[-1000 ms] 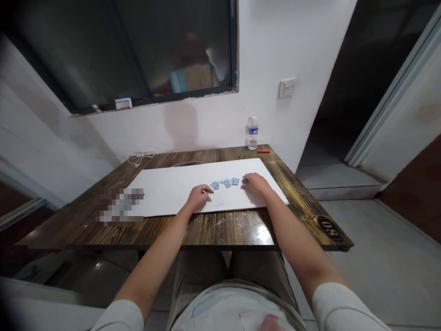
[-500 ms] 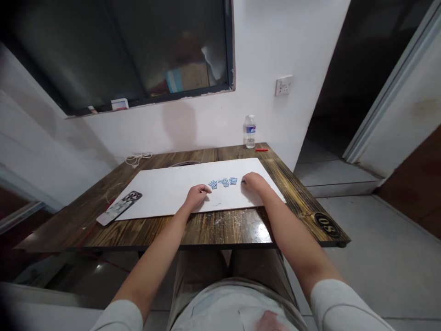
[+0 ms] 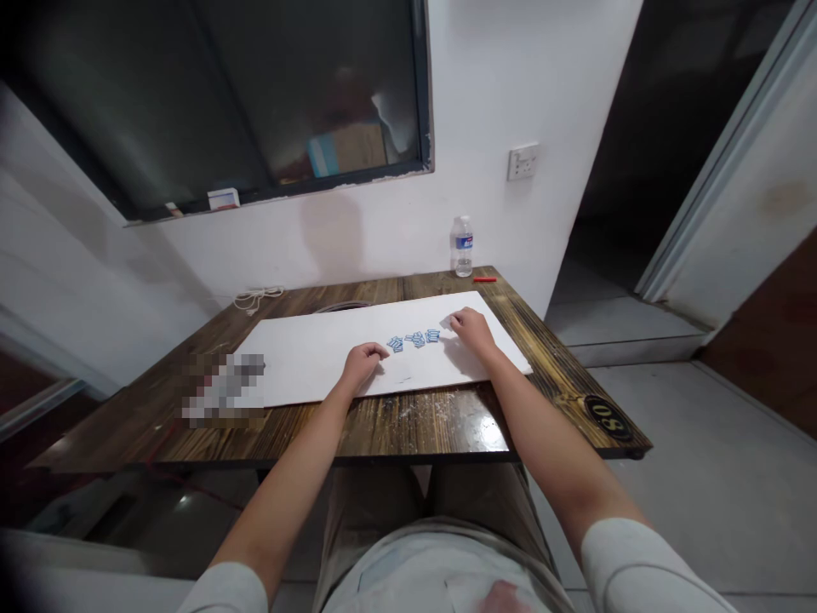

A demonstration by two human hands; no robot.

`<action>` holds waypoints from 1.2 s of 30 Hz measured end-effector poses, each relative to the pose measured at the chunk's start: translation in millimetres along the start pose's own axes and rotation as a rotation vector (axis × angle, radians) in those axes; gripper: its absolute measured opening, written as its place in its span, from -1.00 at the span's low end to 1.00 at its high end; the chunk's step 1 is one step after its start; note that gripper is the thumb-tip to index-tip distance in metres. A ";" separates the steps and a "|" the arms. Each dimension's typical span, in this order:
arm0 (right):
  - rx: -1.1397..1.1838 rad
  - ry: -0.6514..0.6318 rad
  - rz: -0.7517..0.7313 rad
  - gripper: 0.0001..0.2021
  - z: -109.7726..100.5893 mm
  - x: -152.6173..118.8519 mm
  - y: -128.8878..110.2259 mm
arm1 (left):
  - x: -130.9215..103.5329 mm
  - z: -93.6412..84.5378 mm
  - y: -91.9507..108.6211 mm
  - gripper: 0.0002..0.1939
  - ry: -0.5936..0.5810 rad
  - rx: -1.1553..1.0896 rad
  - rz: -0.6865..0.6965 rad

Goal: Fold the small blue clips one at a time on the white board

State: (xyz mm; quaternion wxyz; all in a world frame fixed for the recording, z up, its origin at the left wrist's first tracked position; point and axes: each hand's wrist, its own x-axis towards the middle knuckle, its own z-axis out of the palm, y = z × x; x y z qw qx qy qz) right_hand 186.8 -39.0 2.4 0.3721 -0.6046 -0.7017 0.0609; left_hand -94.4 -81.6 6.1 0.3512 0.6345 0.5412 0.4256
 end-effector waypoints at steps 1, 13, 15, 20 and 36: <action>0.072 0.009 0.035 -0.74 2.3 1.1 -0.8 | -0.1 0.2 -0.1 -0.77 0.006 -0.002 -0.005; 0.630 -0.502 -0.037 -0.67 22.3 -30.5 -53.8 | -0.3 -0.4 2.1 -0.71 0.012 0.012 -0.017; 0.577 -0.525 -0.126 -0.72 25.8 -35.9 -63.9 | 0.0 -0.1 1.4 -0.71 0.011 0.023 -0.018; 0.317 -0.404 -0.419 -0.86 32.8 -43.3 -73.5 | 0.6 0.8 -0.9 -0.72 0.006 0.001 -0.024; -0.242 -0.242 -0.229 -0.49 31.8 -27.2 -33.2 | 0.3 1.3 -0.7 -0.72 -0.002 -0.030 -0.045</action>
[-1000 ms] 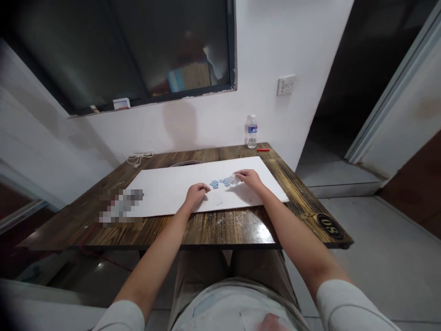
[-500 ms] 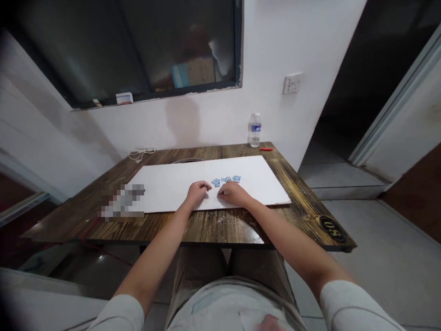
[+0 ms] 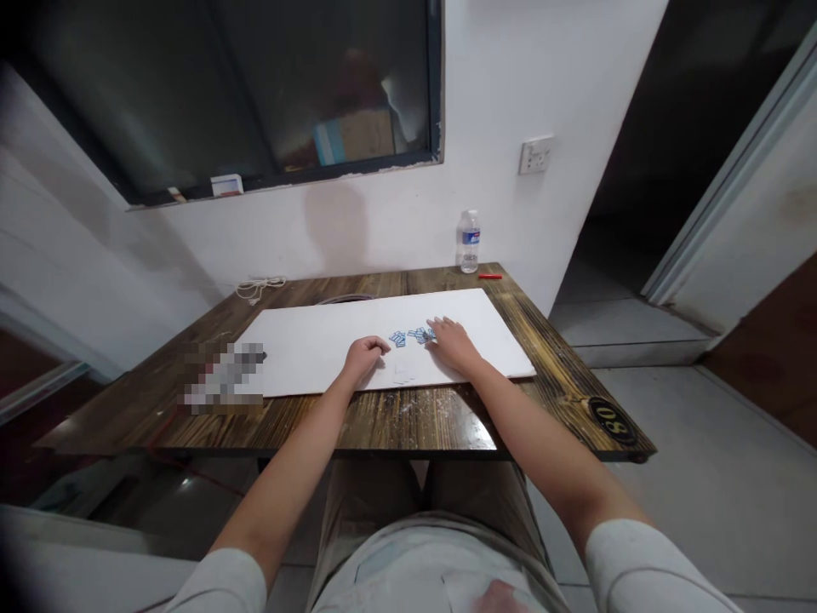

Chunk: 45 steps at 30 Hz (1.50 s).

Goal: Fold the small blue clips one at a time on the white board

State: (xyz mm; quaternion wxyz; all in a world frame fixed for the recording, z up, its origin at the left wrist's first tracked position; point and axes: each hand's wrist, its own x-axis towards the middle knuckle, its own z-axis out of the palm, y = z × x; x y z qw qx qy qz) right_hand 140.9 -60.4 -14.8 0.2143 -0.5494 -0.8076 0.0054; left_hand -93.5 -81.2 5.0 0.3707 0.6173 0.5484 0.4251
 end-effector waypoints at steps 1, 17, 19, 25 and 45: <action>-0.017 -0.045 0.012 -0.50 -1.7 0.0 2.4 | 0.2 -0.1 -0.2 -0.73 -0.001 0.006 0.005; -0.236 -0.123 -0.129 -0.74 -16.4 6.6 -0.9 | -1.7 -1.2 4.0 -0.73 0.017 0.033 0.000; -0.232 -0.116 -0.124 -0.74 -16.5 6.3 -0.9 | -1.9 -0.9 4.1 -0.74 0.018 0.029 -0.001; -0.145 -0.038 -0.011 -0.74 -18.3 1.7 1.7 | -1.1 -1.0 3.0 -0.75 0.015 0.002 -0.020; 0.231 -0.012 -0.753 -0.76 -7.3 -14.5 -55.0 | 2.2 -2.3 -8.7 -0.70 0.076 -0.036 0.005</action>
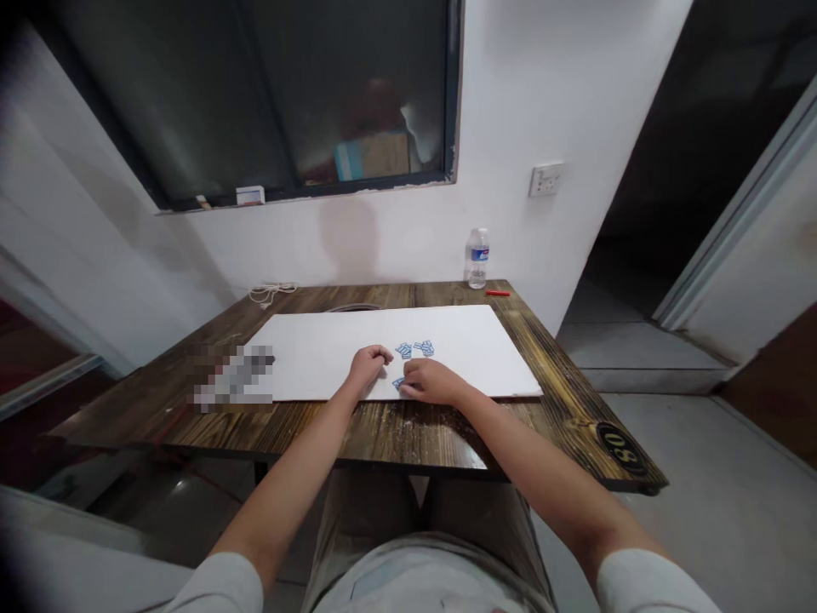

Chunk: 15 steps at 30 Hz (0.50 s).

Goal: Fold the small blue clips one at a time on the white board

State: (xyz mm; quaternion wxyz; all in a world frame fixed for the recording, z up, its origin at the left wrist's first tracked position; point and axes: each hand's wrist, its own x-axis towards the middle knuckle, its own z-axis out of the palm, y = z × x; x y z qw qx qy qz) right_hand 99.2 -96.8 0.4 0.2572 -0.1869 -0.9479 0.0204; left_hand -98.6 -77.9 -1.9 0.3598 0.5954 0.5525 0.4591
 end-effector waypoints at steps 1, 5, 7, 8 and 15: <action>0.021 0.064 0.033 -0.76 -1.3 -1.8 5.2 | 0.0 0.4 -0.2 -0.70 0.003 -0.015 0.000; -0.080 0.326 0.306 -0.70 -3.6 -11.3 29.1 | -0.3 1.9 -0.5 -0.71 0.007 -0.052 -0.031; -0.141 0.292 0.396 -0.61 -1.0 -17.0 39.2 | 0.2 2.3 -0.6 -0.71 0.007 -0.057 -0.041; -0.156 0.248 0.421 -0.58 1.2 -19.7 43.2 | 0.6 2.5 -0.7 -0.71 0.007 -0.056 -0.042; -0.145 -0.077 0.506 -0.59 9.7 -22.9 52.2 | 1.1 2.3 -0.2 -0.72 0.010 -0.046 -0.026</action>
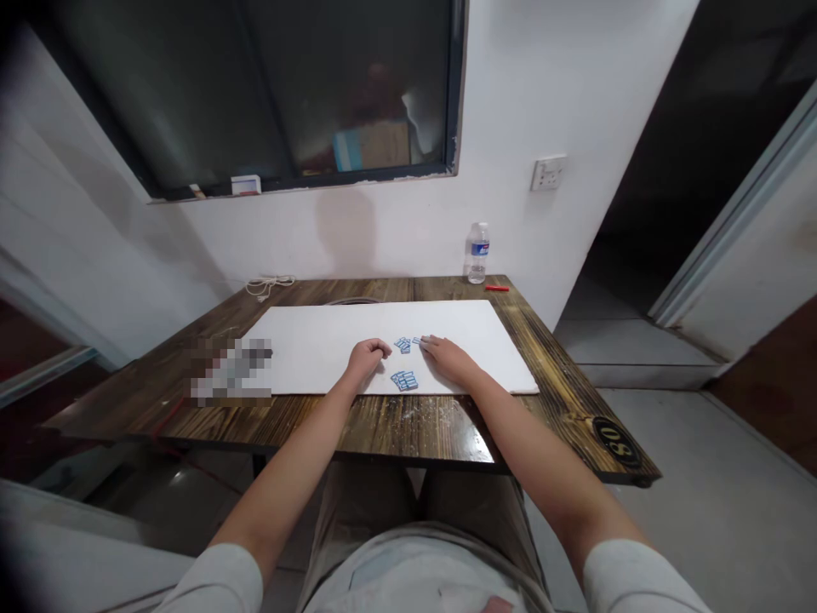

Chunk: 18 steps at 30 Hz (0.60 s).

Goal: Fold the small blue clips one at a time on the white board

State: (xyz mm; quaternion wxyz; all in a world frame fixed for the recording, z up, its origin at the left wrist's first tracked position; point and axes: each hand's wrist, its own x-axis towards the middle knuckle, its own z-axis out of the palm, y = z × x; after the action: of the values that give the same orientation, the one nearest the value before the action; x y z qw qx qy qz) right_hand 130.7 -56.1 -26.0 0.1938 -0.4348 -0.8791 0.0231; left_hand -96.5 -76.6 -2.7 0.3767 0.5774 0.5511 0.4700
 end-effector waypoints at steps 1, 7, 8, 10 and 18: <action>-0.021 -0.024 -0.006 -0.60 -2.0 0.9 -1.3 | -0.3 0.0 0.1 -0.72 -0.001 -0.002 -0.003; -0.222 -0.081 -0.074 -0.66 -14.0 6.0 -9.8 | -0.8 -0.5 0.3 -0.70 -0.004 -0.003 -0.015; -0.247 -0.085 -0.083 -0.69 -14.5 6.9 -10.6 | -0.8 -0.7 0.4 -0.71 -0.004 -0.002 -0.012; -0.291 -0.093 -0.088 -0.74 -14.9 8.4 -12.0 | -0.7 -1.1 0.6 -0.71 -0.006 0.002 -0.001; -0.237 0.004 -0.061 -0.78 -17.8 2.6 -12.6 | -0.2 -0.6 0.5 -0.70 0.002 0.015 0.000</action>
State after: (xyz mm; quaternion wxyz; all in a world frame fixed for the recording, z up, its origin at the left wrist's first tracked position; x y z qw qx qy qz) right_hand 126.2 -64.2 -6.1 0.1433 -0.4276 -0.8882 -0.0875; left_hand -96.9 -76.9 -2.1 0.3720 0.5797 0.5551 0.4663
